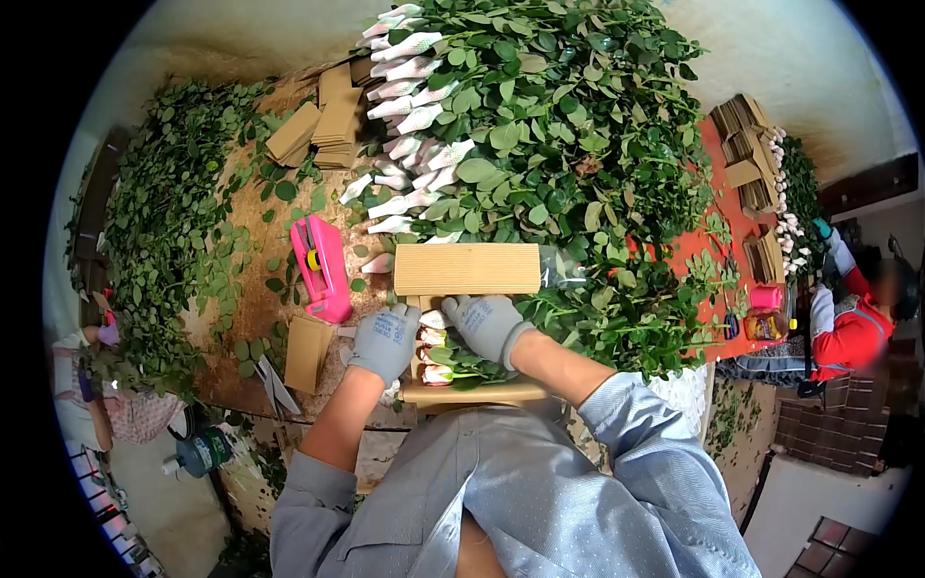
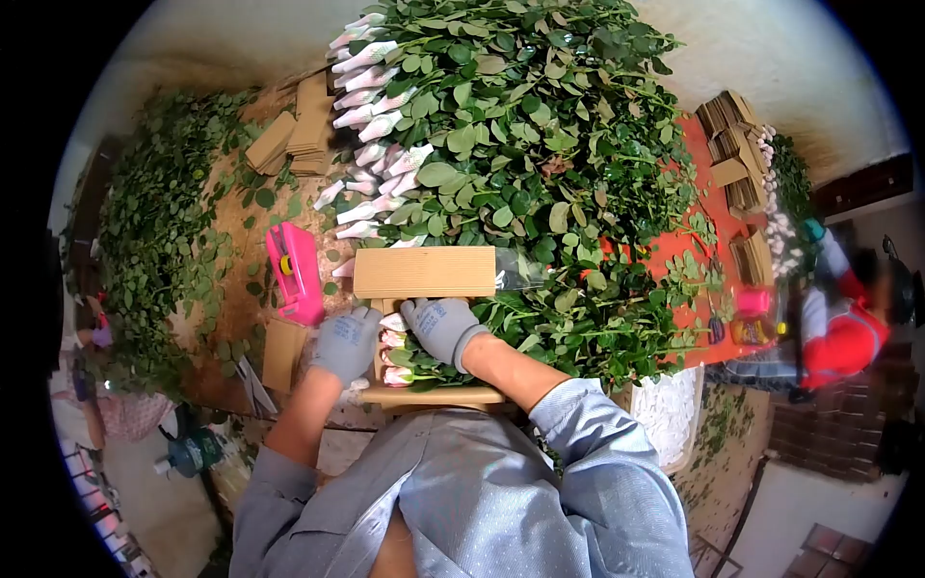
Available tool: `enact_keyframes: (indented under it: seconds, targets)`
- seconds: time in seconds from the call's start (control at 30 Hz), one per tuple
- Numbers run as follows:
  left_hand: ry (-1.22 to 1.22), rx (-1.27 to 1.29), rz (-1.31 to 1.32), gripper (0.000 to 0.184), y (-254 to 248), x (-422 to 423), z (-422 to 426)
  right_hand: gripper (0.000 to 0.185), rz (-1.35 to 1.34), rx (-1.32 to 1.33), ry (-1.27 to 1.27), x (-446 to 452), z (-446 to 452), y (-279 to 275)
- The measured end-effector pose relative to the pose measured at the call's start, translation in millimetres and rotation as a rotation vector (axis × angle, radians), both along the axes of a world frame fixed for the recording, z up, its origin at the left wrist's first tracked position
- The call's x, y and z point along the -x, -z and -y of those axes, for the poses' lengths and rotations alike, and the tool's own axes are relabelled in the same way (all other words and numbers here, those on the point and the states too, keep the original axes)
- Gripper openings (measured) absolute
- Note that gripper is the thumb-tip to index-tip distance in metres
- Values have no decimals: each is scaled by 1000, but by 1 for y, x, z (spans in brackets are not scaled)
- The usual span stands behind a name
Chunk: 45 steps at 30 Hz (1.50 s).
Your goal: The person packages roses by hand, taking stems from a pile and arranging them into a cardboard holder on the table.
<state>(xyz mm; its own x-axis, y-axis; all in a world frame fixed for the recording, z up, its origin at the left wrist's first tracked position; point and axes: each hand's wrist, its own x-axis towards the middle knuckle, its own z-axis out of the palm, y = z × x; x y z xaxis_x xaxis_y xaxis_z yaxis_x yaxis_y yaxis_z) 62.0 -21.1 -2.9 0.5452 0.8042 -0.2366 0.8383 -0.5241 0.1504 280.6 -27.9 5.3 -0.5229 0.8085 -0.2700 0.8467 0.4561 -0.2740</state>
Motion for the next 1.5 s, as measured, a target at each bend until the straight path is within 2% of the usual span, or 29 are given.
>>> enact_keyframes:
  seconds: [0.1,0.23,0.33,0.4,0.43,0.53,0.6,0.67,0.77,0.83,0.9,1.07,1.17,1.3,1.33,1.4,1.5]
  targets:
    - [32,-67,13,17,3,5,2,32,-32,-12,14,1,-2,0]
    - [27,-133,40,18,3,12,5,35,6,14,-8,2,-6,3]
    - [-110,-120,-3,19,12,32,2,37,27,15,-22,2,-5,-2]
    - [-353,11,-155,22,17,66,-4,38,33,16,-25,3,-2,-5]
    - [-372,6,-237,24,15,82,-3,38,56,10,-35,4,0,-4]
    - [-335,-54,-246,23,-22,90,8,37,74,-4,-78,9,1,-5]
    - [-74,-57,139,22,-64,55,22,37,97,-21,-97,13,2,-9]
    - [150,41,328,30,-64,25,33,36,102,-38,-101,16,3,-4]
    - [122,79,414,34,-57,-7,57,35,102,-29,-85,19,1,-10]
    - [58,102,440,33,-40,-9,63,34,95,2,-77,16,2,-12]
    - [-20,124,462,33,-38,-10,65,34,74,20,-14,14,3,-10]
    - [-112,126,488,33,-36,-10,72,39,92,19,-65,11,1,-19]
    - [-74,76,482,33,-37,-11,72,44,120,-56,-91,12,9,-10]
    - [33,5,399,34,-29,-9,66,36,88,6,-78,11,8,-6]
    - [43,-8,373,35,-33,-10,65,33,47,-47,-86,9,8,-1]
    - [60,-24,320,36,-50,-15,58,36,26,-22,-68,7,6,0]
    - [84,-54,334,38,-39,-16,56,40,-13,-15,-10,4,8,3]
